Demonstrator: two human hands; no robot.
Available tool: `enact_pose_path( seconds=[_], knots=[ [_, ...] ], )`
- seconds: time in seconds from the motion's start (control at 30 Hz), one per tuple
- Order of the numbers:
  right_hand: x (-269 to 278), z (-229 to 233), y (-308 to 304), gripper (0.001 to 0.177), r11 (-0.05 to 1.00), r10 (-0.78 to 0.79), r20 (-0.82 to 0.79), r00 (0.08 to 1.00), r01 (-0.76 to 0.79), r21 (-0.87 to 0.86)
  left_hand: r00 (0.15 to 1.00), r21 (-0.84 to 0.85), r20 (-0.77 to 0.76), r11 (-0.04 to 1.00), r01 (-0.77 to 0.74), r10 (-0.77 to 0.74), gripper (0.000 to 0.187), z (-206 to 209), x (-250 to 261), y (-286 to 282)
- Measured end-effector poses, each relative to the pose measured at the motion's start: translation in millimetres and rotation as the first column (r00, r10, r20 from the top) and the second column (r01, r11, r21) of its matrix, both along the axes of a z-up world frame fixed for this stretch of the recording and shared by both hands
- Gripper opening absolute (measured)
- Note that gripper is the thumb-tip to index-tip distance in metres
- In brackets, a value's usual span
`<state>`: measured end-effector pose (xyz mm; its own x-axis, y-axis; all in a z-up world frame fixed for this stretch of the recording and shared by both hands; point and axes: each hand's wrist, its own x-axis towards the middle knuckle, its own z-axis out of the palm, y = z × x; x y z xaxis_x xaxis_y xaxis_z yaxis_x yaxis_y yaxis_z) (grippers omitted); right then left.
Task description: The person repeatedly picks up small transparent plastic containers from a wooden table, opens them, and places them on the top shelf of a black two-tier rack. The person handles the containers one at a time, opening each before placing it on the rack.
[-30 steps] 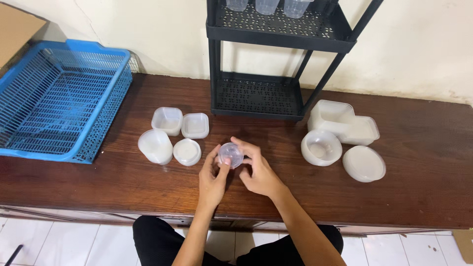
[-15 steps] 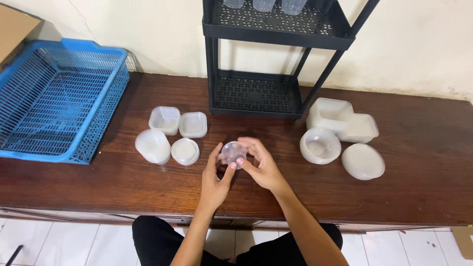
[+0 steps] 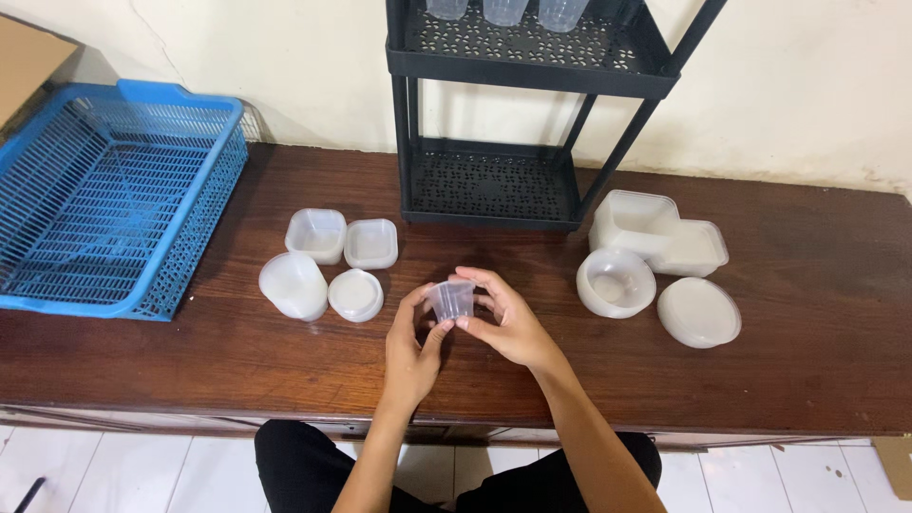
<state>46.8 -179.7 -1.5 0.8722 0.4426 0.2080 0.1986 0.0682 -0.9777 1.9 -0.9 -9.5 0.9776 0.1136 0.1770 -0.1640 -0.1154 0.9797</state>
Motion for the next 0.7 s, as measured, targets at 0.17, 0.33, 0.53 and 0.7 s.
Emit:
enact_pose_path(
  seconds=[0.17,0.33,0.53,0.7],
  knots=[
    [6.3,-4.4,-1.6,0.037,0.999,0.037,-0.104,0.994,-0.035,0.022,0.990,0.012,0.135,0.999,0.030,-0.032,0.056,7.1,-4.5,1.7],
    [9.0,-9.7,-2.5,0.028,0.999,-0.038,-0.102,0.994,0.036,-0.019,0.995,-0.038,0.068,0.997,0.069,-0.066,0.057,9.9,-4.0,1.4],
    [6.9,-8.5,-0.3,0.031,1.000,0.013,-0.118,0.993,-0.011,0.016,0.999,-0.125,-0.031,0.992,0.026,-0.030,0.047,8.5,-1.3,-0.5],
    [6.5,-10.5,1.7,0.028,1.000,-0.020,-0.162,0.987,0.017,-0.024,0.999,-0.006,-0.038,1.000,0.016,-0.016,0.048,10.9,-4.7,-1.7]
  ],
)
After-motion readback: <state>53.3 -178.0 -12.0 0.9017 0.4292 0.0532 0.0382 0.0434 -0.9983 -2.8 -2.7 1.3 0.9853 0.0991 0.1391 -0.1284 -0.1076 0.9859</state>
